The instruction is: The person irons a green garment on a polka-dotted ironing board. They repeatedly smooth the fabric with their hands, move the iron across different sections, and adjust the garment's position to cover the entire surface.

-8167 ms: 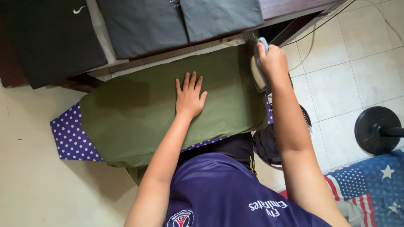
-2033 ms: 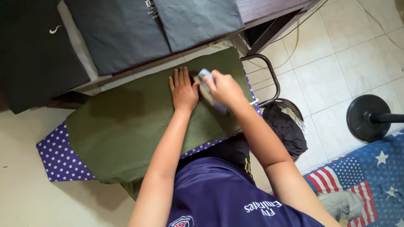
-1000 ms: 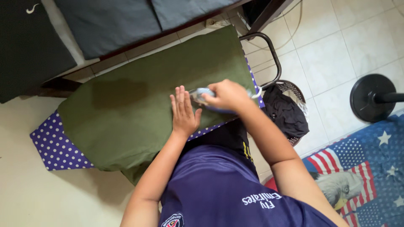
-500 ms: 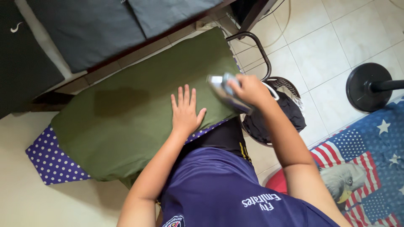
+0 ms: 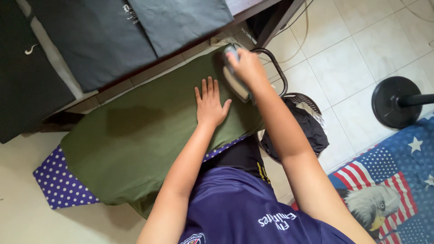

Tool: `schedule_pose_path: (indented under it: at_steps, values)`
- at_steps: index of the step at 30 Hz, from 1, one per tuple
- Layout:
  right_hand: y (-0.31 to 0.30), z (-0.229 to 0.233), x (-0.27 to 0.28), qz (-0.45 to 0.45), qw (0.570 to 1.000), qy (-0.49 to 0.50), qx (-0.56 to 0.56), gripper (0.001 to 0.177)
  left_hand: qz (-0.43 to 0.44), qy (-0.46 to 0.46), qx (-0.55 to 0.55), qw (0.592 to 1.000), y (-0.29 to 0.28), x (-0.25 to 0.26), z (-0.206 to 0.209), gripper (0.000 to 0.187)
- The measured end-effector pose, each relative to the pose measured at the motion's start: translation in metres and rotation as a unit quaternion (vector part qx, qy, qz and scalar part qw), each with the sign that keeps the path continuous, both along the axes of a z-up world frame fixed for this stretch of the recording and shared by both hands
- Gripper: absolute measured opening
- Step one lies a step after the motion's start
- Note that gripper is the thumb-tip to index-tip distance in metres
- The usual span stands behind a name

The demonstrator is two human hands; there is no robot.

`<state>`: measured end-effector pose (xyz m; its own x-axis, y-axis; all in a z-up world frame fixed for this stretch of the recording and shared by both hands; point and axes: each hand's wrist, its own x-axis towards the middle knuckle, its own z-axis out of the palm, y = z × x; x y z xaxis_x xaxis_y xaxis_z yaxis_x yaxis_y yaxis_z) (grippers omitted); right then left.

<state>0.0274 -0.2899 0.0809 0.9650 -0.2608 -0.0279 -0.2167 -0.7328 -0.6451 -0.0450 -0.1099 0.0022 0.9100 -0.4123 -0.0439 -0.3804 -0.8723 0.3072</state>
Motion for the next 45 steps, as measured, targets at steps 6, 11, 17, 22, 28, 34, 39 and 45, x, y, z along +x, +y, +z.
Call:
schedule_pose_path:
  at_steps: [6, 11, 17, 22, 28, 34, 39, 45]
  values:
    - [-0.046, -0.005, 0.021, -0.078, 0.996, 0.015, 0.027, 0.040, 0.000, 0.007, 0.007, 1.000, 0.000, 0.001, 0.011, 0.090]
    - [-0.090, 0.023, -0.016, -0.080, 0.926, 0.032, 0.367, 0.020, 0.000, 0.007, -0.008, 1.000, 0.002, 0.001, 0.014, 0.089]
    - [-0.138, 0.027, -0.051, -0.050, 0.892, -0.071, 0.444, 0.019, 0.000, 0.003, -0.016, 1.000, 0.003, 0.001, 0.014, 0.088]
    - [-0.135, -0.025, -0.057, -0.107, 0.809, -0.232, 0.530, 0.012, 0.000, 0.002, -0.013, 1.000, 0.003, 0.001, 0.011, 0.088]
    - [-0.105, -0.091, -0.070, -0.184, 0.759, -0.340, 0.524, 0.009, 0.001, -0.001, -0.006, 1.000, 0.003, 0.001, 0.006, 0.087]
    - [-0.090, -0.122, -0.088, -0.187, 0.789, -0.326, 0.486, 0.013, -0.003, -0.004, -0.001, 1.000, 0.004, 0.002, 0.005, 0.087]
    - [-0.087, -0.117, -0.107, -0.206, 0.820, -0.288, 0.449, 0.016, -0.002, 0.000, 0.000, 1.000, 0.004, 0.002, 0.005, 0.088]
    - [-0.083, -0.116, -0.114, -0.224, 0.810, -0.280, 0.464, 0.017, -0.005, -0.015, -0.011, 1.000, 0.005, 0.001, 0.001, 0.088]
